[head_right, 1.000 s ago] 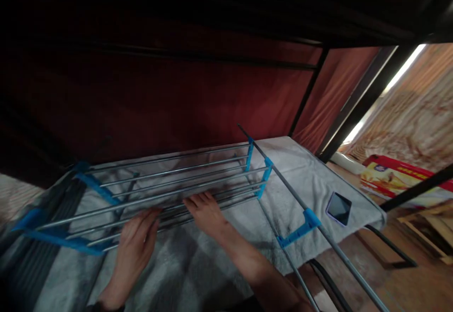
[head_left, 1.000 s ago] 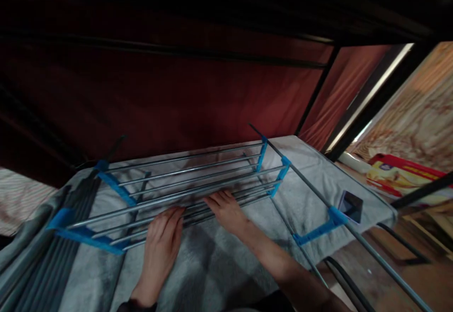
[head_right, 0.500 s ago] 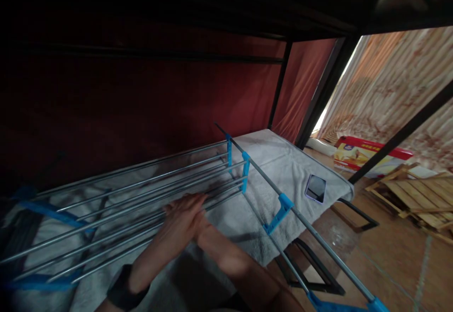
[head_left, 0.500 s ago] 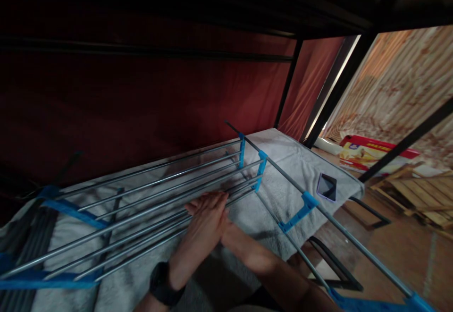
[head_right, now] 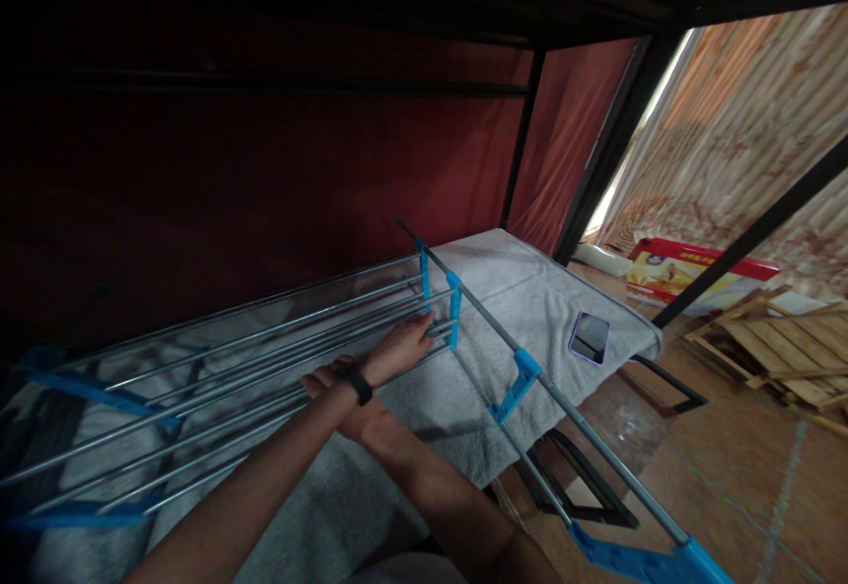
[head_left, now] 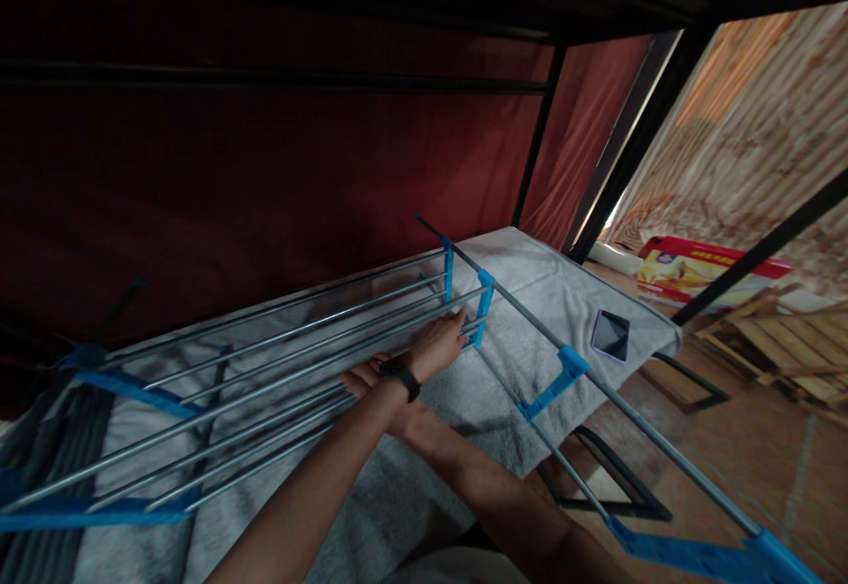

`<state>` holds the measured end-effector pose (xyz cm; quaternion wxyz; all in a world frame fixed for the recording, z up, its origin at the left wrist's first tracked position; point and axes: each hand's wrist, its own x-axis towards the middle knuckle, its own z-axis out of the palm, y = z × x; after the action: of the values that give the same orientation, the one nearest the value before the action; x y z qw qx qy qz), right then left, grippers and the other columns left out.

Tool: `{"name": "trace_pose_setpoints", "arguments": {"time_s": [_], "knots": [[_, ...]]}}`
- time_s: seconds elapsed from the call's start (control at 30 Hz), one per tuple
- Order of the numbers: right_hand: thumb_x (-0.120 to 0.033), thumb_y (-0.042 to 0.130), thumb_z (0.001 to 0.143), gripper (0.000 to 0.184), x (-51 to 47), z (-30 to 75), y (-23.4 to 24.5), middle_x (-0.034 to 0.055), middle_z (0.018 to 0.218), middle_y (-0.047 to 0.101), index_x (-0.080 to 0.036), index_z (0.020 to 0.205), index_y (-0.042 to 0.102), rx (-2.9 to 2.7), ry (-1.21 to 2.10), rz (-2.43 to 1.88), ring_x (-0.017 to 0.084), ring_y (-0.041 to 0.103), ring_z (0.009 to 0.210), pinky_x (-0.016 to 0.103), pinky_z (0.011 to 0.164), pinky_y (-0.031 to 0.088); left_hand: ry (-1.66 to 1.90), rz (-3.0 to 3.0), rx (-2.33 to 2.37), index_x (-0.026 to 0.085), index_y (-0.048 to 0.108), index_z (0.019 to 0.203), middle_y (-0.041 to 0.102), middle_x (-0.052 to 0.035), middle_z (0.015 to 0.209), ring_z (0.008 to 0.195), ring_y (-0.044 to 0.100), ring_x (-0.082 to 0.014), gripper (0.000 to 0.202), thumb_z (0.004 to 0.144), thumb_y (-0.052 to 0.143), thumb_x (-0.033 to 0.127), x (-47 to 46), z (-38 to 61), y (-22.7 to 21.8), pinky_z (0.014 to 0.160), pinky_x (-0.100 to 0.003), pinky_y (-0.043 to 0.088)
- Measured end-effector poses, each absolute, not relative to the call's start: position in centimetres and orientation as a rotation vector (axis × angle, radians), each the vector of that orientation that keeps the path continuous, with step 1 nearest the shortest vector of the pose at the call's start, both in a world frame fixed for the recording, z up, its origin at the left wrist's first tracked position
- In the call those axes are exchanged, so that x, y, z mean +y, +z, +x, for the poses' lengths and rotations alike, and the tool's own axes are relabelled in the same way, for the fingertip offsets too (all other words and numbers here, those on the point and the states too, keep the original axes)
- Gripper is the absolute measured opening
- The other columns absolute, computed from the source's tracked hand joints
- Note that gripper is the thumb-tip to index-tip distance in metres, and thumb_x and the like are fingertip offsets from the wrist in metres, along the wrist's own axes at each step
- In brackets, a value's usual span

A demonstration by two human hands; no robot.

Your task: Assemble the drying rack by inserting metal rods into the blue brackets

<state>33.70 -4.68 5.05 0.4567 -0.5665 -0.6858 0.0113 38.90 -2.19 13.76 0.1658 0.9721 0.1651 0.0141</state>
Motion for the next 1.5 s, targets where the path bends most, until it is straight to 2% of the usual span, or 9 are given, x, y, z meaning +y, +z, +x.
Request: {"name": "trace_pose_setpoints", "arguments": {"time_s": [0.13,0.3,0.47,0.53,0.73,0.93,1.1,1.27,1.5], "knots": [[-0.023,0.074,0.087,0.043,-4.5,33.9,3.7,0.0036,0.122,0.074,-0.027,0.13,0.07,-1.877,-0.07,-1.501,0.027,0.063,0.115,0.044,0.115,0.045,0.088,2.705,0.458,0.017,0.053,0.143,0.066,-0.0149,0.142,0.134,0.062,-0.0229,0.045,0.099,0.063,0.023,-3.1,41.8,13.4,0.113,-0.031,0.046],[-0.019,0.07,0.09,0.045,-4.5,33.6,3.3,0.0008,0.131,0.072,-0.033,0.132,0.07,-1.828,-0.138,-1.526,0.024,0.059,0.128,0.038,0.119,0.042,0.098,2.657,0.517,0.018,0.06,0.135,0.069,-0.0133,0.138,0.13,0.065,-0.0221,0.035,0.101,0.062,0.026,-3.0,43.4,12.9,0.11,-0.03,0.048],[-0.037,0.071,0.093,0.059,-6.6,33.4,1.6,0.0037,0.156,0.055,-0.028,0.15,0.058,-1.834,-0.312,-1.52,0.027,0.045,0.147,0.043,0.126,0.037,0.083,2.661,0.544,0.018,0.063,0.129,0.073,-0.0139,0.131,0.125,0.068,-0.0244,0.03,0.104,0.058,0.033,-3.0,43.6,13.1,0.105,-0.033,0.052],[-0.04,0.068,0.095,0.057,-8.0,33.8,0.2,0.0069,0.154,0.057,-0.024,0.149,0.058,-1.858,-0.373,-1.51,0.027,0.047,0.145,0.042,0.123,0.041,0.065,2.677,0.561,0.019,0.063,0.128,0.074,-0.0136,0.127,0.122,0.07,-0.0247,0.029,0.104,0.056,0.034,-3.3,43.5,13.4,0.101,-0.033,0.053],[-0.016,0.047,0.096,0.049,-12.9,38.3,-3.9,0.0107,0.131,0.067,-0.025,0.143,0.059,-1.439,-0.257,-1.686,0.026,0.057,0.128,0.047,0.111,0.051,-0.004,2.769,0.614,0.019,0.061,0.127,0.075,-0.0152,0.116,0.111,0.074,-0.0264,0.033,0.108,0.045,0.04,-3.9,43.3,14.1,0.092,-0.035,0.056],[-0.026,0.047,0.095,0.048,-14.2,47.0,-1.0,0.0178,0.143,0.05,-0.02,0.143,0.049,-0.79,-0.291,-1.71,0.03,0.045,0.14,0.059,0.119,0.039,0.064,2.792,0.582,0.016,0.058,0.13,0.077,-0.0154,0.108,0.11,0.075,-0.0264,0.035,0.11,0.04,0.038,-4.1,43.3,13.7,0.09,-0.034,0.055],[-0.028,0.048,0.092,0.05,-12.3,51.4,2.5,0.0167,0.145,0.052,-0.019,0.142,0.049,-0.738,-0.236,-1.677,0.025,0.046,0.141,0.052,0.122,0.037,0.061,2.808,0.577,0.014,0.055,0.138,0.077,-0.0166,0.114,0.115,0.073,-0.0274,0.039,0.109,0.042,0.037,-4.0,43.4,13.7,0.093,-0.035,0.055],[-0.023,0.045,0.086,0.043,-10.8,52.6,3.0,0.0125,0.122,0.069,-0.02,0.125,0.062,-0.795,-0.088,-1.628,0.024,0.062,0.116,0.046,0.11,0.048,0.019,2.809,0.594,0.017,0.055,0.14,0.077,-0.0158,0.117,0.114,0.074,-0.027,0.04,0.11,0.039,0.036,-3.7,43.4,14.1,0.092,-0.035,0.055],[-0.023,0.046,0.084,0.041,-10.7,52.5,2.9,0.0097,0.111,0.071,-0.02,0.12,0.065,-0.75,-0.08,-1.635,0.024,0.064,0.104,0.045,0.104,0.05,0.0,2.828,0.589,0.017,0.055,0.141,0.077,-0.0149,0.118,0.112,0.074,-0.0273,0.04,0.11,0.038,0.035,-3.4,43.4,14.0,0.091,-0.036,0.056]]}}
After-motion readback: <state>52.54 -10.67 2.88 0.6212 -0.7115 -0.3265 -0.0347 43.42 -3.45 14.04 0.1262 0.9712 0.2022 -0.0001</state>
